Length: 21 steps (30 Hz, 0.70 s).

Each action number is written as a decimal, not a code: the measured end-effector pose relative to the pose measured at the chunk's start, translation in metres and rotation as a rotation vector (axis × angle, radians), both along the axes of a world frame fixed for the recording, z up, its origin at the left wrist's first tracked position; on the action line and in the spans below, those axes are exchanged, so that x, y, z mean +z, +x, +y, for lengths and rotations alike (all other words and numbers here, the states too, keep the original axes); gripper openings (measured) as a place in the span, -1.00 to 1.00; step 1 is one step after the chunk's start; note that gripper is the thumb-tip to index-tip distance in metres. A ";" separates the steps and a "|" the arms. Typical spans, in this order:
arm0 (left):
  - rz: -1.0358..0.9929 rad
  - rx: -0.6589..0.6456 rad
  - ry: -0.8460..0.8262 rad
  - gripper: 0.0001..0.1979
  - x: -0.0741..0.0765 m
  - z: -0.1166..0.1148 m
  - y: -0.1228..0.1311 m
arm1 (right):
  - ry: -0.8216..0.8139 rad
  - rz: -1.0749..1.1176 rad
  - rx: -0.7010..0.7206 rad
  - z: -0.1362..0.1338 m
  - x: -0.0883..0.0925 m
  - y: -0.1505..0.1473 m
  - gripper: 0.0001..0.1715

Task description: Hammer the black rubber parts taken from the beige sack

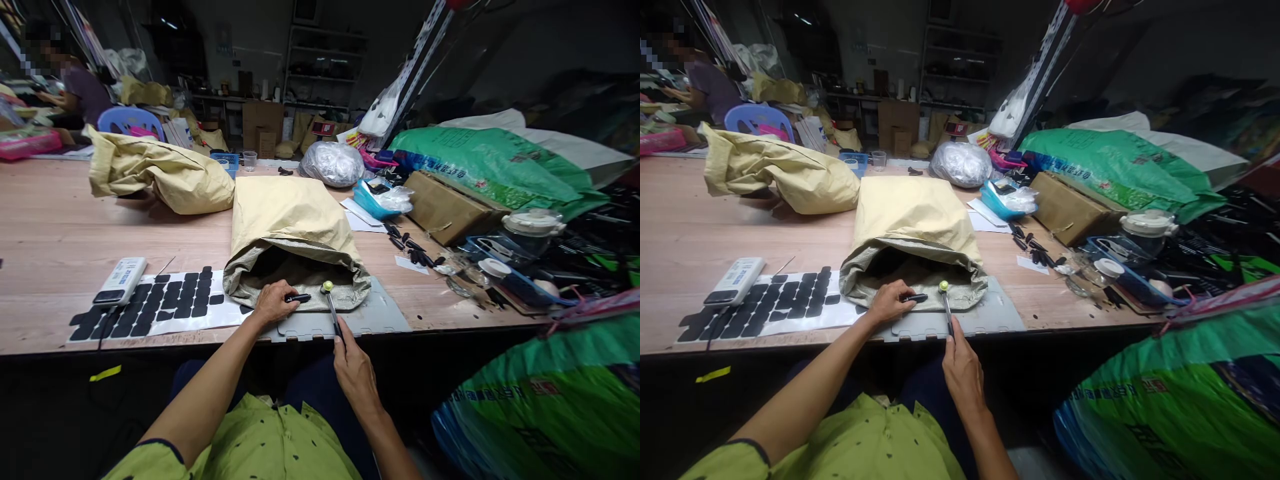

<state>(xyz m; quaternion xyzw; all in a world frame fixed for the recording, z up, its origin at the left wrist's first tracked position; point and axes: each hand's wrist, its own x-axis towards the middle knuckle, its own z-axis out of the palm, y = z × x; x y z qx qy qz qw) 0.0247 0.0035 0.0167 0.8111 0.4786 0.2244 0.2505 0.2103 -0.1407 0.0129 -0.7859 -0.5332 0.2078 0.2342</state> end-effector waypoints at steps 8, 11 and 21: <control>-0.007 -0.119 -0.075 -0.73 0.005 0.007 -0.007 | -0.138 -0.085 -0.034 0.003 -0.002 -0.002 -0.33; -0.026 -0.202 -0.162 -0.79 0.014 0.001 -0.018 | -0.128 -0.084 -0.026 0.004 -0.003 -0.001 -0.34; 0.160 -0.382 -0.229 -0.83 0.023 -0.058 -0.049 | -0.080 -0.076 -0.018 0.003 -0.006 -0.001 -0.33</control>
